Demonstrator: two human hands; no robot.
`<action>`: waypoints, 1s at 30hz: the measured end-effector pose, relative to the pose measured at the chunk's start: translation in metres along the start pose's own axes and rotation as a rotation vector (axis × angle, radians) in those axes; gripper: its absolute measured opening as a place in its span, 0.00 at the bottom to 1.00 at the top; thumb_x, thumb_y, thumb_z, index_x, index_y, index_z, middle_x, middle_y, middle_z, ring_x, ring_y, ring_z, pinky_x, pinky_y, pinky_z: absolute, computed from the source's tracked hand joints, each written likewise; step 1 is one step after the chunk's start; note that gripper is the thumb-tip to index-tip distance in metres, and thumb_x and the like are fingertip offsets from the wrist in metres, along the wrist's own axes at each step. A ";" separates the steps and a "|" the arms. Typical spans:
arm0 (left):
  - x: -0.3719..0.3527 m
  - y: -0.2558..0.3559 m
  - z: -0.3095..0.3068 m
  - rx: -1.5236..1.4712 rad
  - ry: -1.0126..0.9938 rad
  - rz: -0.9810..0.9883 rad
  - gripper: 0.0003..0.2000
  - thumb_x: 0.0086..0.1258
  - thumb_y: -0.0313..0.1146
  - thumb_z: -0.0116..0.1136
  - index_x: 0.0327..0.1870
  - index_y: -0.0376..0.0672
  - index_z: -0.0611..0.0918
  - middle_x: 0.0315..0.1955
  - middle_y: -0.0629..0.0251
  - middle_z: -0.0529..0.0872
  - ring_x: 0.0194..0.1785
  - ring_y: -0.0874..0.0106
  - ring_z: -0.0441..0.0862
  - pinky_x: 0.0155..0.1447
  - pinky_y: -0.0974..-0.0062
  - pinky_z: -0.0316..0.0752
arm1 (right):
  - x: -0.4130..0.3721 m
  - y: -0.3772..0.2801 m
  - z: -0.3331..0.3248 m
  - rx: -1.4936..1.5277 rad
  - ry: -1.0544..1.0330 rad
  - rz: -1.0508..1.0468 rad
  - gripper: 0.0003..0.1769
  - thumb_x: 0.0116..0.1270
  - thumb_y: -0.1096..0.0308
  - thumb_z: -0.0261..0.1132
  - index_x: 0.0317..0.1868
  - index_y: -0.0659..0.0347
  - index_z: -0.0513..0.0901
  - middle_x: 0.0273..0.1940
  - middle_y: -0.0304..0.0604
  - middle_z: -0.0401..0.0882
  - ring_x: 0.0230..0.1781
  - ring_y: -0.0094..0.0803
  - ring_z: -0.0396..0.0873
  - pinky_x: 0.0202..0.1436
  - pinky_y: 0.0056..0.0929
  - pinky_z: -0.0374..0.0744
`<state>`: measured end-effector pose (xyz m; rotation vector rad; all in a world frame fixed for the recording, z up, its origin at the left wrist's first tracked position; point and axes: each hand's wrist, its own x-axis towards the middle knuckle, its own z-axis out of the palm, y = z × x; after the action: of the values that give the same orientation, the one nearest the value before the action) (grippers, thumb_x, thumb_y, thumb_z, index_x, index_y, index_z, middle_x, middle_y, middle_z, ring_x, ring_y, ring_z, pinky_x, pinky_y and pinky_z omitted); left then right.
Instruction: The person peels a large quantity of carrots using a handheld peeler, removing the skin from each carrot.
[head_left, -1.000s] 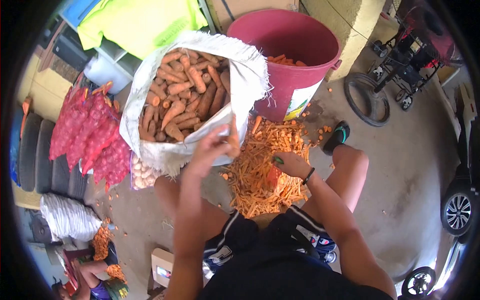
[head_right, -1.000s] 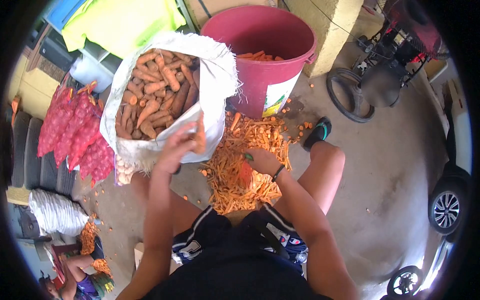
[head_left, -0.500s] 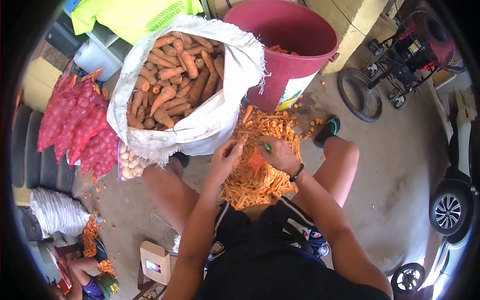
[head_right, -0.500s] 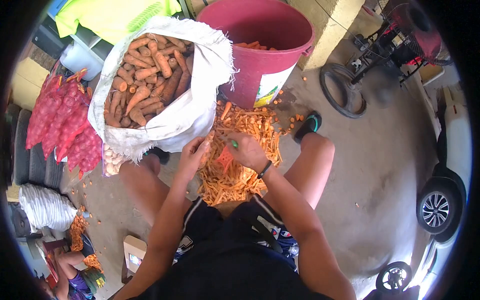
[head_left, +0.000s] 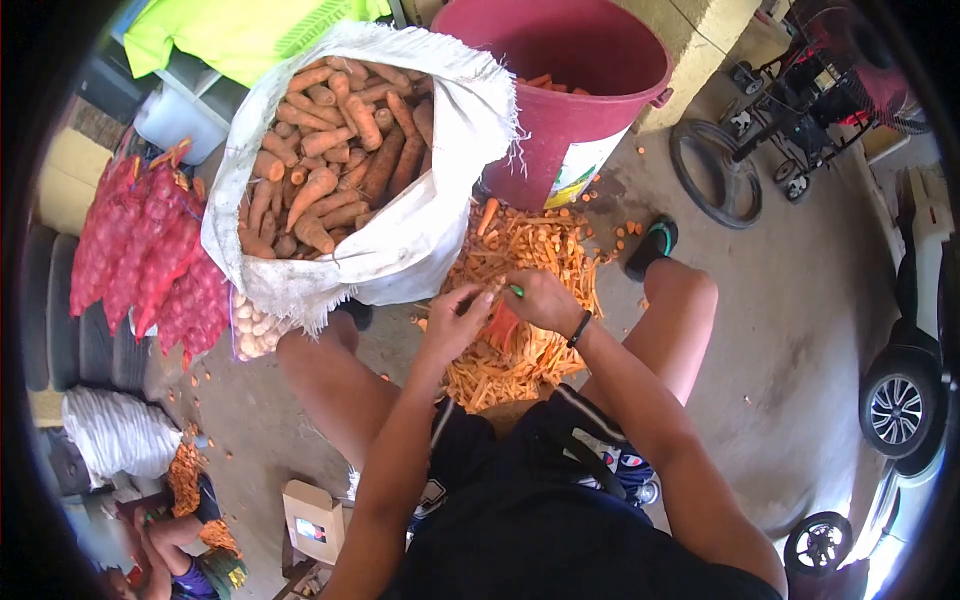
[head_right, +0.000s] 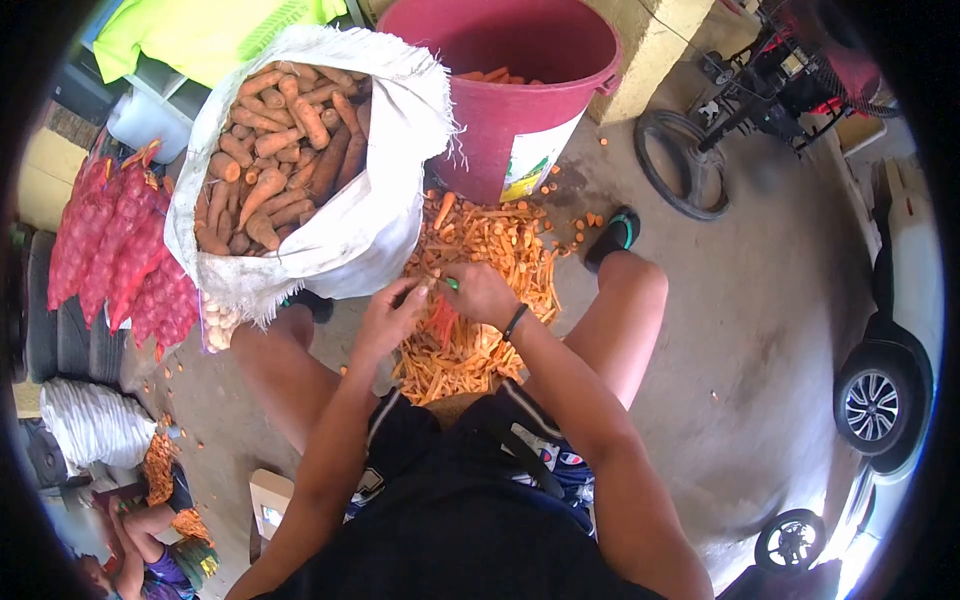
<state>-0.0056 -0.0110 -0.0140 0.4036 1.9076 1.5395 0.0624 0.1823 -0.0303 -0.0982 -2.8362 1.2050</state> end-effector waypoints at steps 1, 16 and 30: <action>0.002 -0.001 0.001 0.007 0.019 0.039 0.13 0.77 0.39 0.63 0.48 0.35 0.85 0.27 0.77 0.79 0.30 0.86 0.70 0.33 0.82 0.66 | 0.005 0.004 0.001 -0.003 -0.027 0.010 0.13 0.64 0.63 0.67 0.44 0.64 0.84 0.35 0.61 0.84 0.39 0.57 0.84 0.45 0.49 0.82; 0.009 -0.014 -0.002 -0.801 0.035 -0.196 0.22 0.85 0.35 0.45 0.76 0.40 0.67 0.58 0.60 0.83 0.55 0.69 0.85 0.56 0.71 0.83 | -0.005 -0.020 -0.027 0.312 0.096 -0.098 0.28 0.51 0.63 0.84 0.48 0.65 0.80 0.38 0.47 0.81 0.35 0.37 0.82 0.43 0.33 0.80; 0.003 -0.029 -0.013 -0.778 -0.203 -0.249 0.20 0.83 0.32 0.49 0.72 0.39 0.73 0.56 0.58 0.85 0.54 0.72 0.86 0.53 0.74 0.84 | 0.009 0.007 -0.050 0.176 0.371 -0.026 0.28 0.50 0.63 0.85 0.49 0.63 0.83 0.41 0.47 0.84 0.38 0.32 0.84 0.40 0.34 0.83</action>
<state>-0.0115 -0.0271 -0.0413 -0.0282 1.0391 1.8313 0.0581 0.2238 -0.0007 -0.2477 -2.3995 1.2729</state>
